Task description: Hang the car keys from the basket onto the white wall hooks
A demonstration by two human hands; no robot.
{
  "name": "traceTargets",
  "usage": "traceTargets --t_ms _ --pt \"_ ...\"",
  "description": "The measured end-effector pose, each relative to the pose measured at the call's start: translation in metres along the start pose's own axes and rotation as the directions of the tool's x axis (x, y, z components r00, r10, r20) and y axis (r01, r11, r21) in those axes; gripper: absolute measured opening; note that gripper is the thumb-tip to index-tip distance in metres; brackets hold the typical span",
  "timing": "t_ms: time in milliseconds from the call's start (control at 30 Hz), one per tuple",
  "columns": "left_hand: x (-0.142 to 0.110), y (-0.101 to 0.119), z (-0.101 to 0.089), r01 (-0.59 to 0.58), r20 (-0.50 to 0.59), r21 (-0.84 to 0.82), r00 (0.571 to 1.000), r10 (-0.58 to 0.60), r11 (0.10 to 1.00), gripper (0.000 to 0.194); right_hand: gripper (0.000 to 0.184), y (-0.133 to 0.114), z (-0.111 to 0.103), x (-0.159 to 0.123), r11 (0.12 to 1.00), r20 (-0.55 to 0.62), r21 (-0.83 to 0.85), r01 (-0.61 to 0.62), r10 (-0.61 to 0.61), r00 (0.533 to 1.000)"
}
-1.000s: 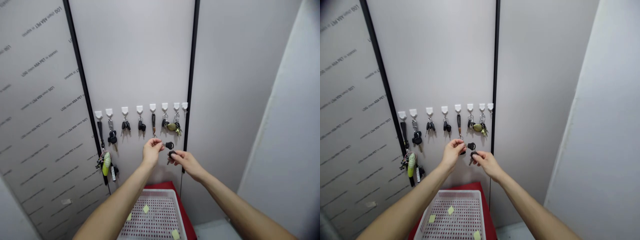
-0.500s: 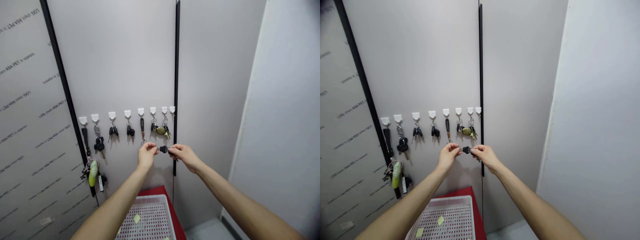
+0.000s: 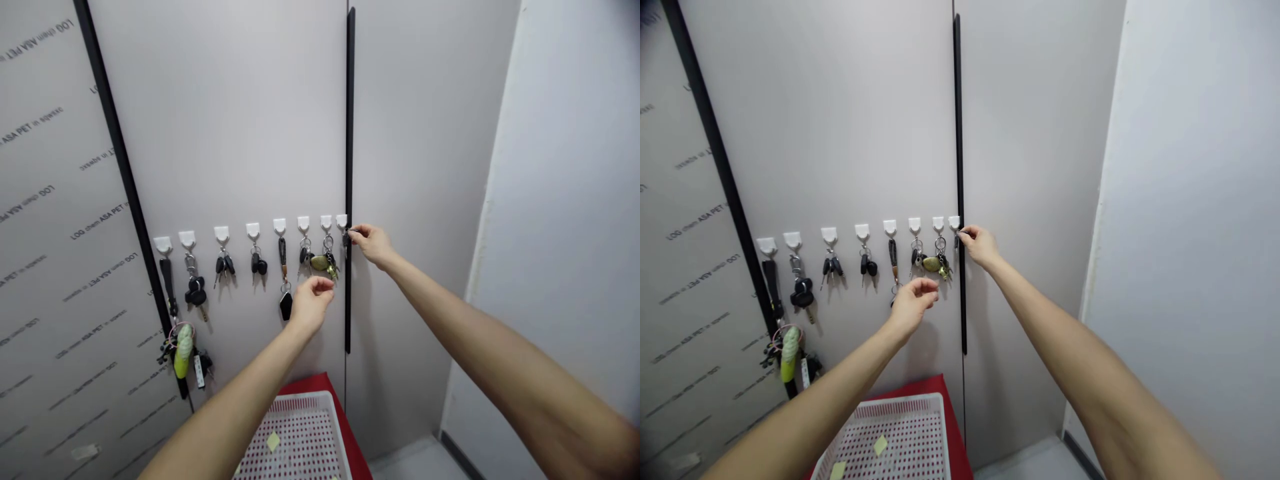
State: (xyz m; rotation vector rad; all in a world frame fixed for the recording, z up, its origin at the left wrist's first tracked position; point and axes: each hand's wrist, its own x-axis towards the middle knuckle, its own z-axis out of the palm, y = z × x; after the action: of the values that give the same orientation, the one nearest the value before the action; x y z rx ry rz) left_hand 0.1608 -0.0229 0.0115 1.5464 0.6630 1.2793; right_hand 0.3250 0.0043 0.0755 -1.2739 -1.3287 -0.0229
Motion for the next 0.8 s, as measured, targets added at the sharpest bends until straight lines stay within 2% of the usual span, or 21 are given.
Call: traceTargets --t_ms 133,333,433,500,533,567,633,700,733,800 --pt "-0.002 -0.004 -0.007 0.024 -0.016 -0.01 1.0 -0.024 1.0 0.013 0.019 0.002 0.005 0.002 0.986 -0.051 -0.156 -0.062 0.055 0.997" --pt "-0.005 -0.002 -0.015 0.06 -0.023 -0.007 0.998 -0.06 0.998 0.01 0.022 0.0 0.007 -0.01 0.956 -0.039 -0.273 -0.109 0.102 0.994" --pt "-0.011 -0.009 -0.026 0.075 -0.051 -0.021 0.996 -0.076 0.997 0.01 0.022 0.002 0.009 -0.031 0.958 -0.146 -0.258 -0.128 0.093 0.985" --pt "-0.016 -0.018 -0.036 0.083 -0.085 -0.052 0.993 -0.087 0.995 0.011 0.02 0.004 0.015 -0.056 0.966 -0.26 -0.231 -0.113 0.05 0.964" --pt "-0.019 -0.023 -0.042 0.089 -0.107 -0.07 0.99 -0.097 0.994 0.011 0.018 0.005 0.021 -0.07 0.973 -0.271 -0.212 -0.092 0.032 0.962" --pt "-0.021 -0.028 -0.048 0.101 -0.131 -0.088 0.985 -0.112 0.991 0.012 0.016 0.005 0.028 -0.085 0.981 -0.225 -0.182 -0.065 0.023 0.974" --pt "-0.024 -0.034 -0.06 0.127 -0.172 -0.116 0.974 -0.146 0.985 0.017 0.016 0.002 0.047 -0.111 0.997 0.047 -0.07 -0.02 0.023 0.999" --pt "-0.024 -0.032 -0.07 0.118 -0.186 -0.13 0.972 -0.141 0.985 0.027 0.022 -0.008 0.066 -0.128 0.998 0.316 0.066 -0.025 0.003 0.949" --pt "-0.024 -0.026 -0.075 0.091 -0.18 -0.129 0.977 -0.114 0.987 0.035 0.023 -0.016 0.075 -0.132 0.99 0.391 0.133 -0.048 -0.008 0.92" --pt "-0.026 -0.008 -0.084 0.007 -0.154 -0.111 0.988 -0.024 0.994 0.049 0.016 -0.039 0.086 -0.133 0.954 0.466 0.272 -0.127 -0.016 0.884"
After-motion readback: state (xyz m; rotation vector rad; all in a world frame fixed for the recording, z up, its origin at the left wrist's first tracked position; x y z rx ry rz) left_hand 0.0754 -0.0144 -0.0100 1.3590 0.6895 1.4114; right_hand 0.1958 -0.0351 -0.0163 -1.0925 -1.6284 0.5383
